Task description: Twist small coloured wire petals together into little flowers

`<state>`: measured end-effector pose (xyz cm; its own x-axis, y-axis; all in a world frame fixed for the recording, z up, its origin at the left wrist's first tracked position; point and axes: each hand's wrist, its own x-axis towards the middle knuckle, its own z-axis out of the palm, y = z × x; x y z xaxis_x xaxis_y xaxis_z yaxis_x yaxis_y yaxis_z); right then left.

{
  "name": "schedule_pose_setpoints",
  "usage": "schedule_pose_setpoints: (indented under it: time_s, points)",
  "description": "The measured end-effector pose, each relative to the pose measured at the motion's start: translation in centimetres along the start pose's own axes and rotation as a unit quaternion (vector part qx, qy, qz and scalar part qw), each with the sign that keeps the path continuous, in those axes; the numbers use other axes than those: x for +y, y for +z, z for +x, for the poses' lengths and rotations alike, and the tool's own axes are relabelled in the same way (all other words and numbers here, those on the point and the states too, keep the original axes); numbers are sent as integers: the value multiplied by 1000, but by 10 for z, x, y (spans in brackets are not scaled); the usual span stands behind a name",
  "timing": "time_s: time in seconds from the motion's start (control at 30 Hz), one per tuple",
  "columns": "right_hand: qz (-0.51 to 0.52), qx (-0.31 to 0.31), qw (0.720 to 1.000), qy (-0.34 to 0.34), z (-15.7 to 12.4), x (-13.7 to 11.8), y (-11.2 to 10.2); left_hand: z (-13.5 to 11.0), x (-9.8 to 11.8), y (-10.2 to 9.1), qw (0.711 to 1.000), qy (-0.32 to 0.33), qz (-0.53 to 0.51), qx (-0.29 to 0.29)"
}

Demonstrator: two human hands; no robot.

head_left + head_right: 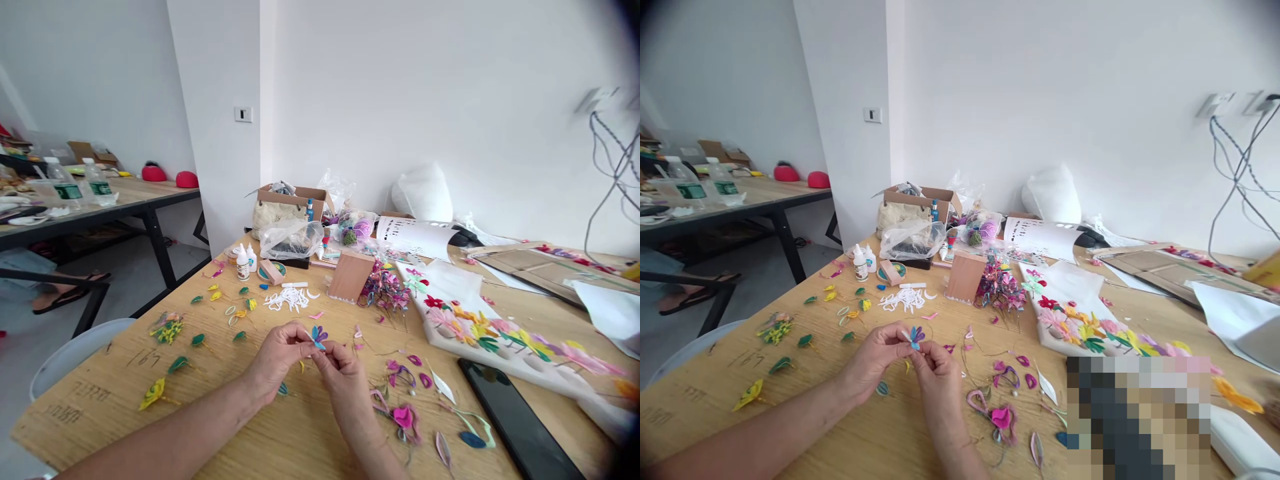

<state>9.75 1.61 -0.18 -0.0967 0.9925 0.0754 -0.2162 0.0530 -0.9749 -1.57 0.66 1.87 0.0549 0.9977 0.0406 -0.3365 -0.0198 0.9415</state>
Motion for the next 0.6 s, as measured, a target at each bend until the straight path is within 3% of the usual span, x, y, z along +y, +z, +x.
schedule_pose_setpoints:
  time_s: [0.2, 0.43, 0.6]
  points:
    - [34, -20, 999, 19, -1, -3, -4, -1, -3, 0, 1000, -16, 6, -16]
    - [139, -17, 987, 84, -3, -11, -8, -1, -5, 0, 994, -44, 21, -98]
    - [176, -39, 978, 106, -2, -9, -11, -1, -2, -2, 993, -60, 51, -91]
